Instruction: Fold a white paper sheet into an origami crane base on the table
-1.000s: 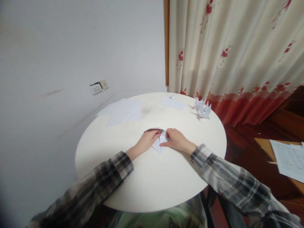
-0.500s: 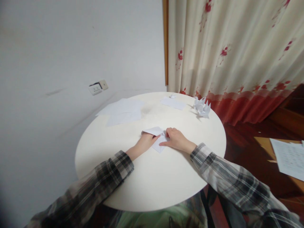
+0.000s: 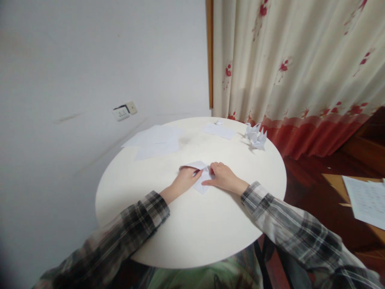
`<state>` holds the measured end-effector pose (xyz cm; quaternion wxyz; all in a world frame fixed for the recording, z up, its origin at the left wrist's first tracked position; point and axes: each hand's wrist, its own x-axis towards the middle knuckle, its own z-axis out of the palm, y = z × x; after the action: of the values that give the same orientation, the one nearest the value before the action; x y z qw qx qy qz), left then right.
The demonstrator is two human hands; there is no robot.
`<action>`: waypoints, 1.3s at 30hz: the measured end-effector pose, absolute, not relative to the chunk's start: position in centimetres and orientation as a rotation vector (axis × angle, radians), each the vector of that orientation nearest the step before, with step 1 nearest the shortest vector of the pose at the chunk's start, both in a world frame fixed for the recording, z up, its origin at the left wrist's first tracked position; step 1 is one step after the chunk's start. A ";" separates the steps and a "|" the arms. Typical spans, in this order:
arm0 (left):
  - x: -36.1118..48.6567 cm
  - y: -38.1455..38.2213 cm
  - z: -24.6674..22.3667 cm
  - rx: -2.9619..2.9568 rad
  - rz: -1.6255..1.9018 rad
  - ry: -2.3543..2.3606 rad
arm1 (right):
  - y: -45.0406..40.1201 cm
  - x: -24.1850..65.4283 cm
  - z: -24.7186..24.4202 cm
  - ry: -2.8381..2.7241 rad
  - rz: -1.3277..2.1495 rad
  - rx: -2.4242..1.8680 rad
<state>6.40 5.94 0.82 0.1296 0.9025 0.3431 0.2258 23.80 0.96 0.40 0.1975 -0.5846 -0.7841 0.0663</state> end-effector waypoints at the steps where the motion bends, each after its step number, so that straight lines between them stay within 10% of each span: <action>1: 6.4 6.0 0.8 2.621 0.656 0.996 | 1.0 23.8 0.4 -2.193 0.186 -1.635; 39: 6.3 6.8 -0.4 2.708 0.729 0.989 | 0.7 23.6 1.0 -2.198 0.207 -1.629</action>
<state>6.26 6.83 -0.40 0.0837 0.9075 0.3313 0.2443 23.56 0.67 1.00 0.1978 -0.5821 -0.7852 0.0739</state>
